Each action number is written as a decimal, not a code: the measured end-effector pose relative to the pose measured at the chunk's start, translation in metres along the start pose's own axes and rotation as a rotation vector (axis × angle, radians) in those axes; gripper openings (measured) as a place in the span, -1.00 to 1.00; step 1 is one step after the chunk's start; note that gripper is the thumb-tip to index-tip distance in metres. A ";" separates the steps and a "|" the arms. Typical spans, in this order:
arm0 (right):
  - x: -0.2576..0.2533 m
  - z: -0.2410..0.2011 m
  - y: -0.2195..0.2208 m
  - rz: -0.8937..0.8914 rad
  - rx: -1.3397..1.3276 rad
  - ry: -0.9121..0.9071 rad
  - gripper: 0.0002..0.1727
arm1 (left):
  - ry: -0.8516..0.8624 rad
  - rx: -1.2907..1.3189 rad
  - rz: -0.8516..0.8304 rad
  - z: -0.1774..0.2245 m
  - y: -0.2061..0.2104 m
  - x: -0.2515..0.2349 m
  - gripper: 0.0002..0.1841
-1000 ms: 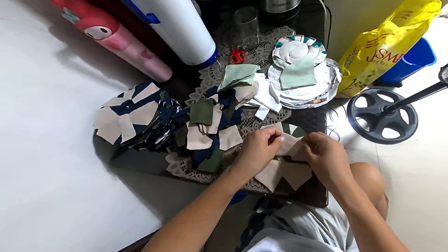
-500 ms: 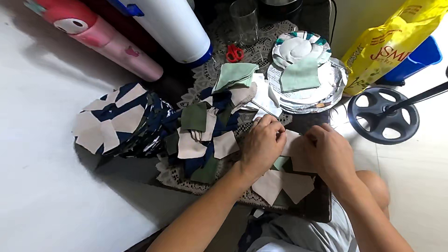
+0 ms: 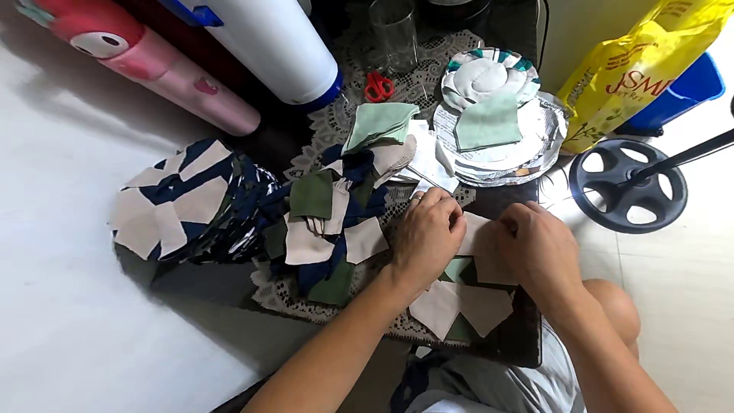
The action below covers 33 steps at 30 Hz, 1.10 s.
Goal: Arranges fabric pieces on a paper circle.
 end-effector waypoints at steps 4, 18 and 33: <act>-0.001 -0.001 0.002 -0.013 0.020 0.018 -0.90 | 0.009 -0.009 0.003 0.001 0.001 -0.001 -0.89; 0.024 -0.004 -0.003 0.192 -0.016 -0.249 -0.79 | 0.020 0.025 -0.019 0.002 -0.005 -0.005 -0.90; 0.025 0.045 -0.045 0.264 -0.325 -0.135 -0.71 | 0.152 0.082 -0.107 0.010 -0.017 0.008 -0.68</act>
Point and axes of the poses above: each hand's wrist, its own x-axis away from the middle knuckle, its own y-axis out of the palm, z = x × y, the point moved 10 cm from there along -x, towards the middle knuckle, and after that the axes turned 13 degrees about z, right-handed, at the moved point
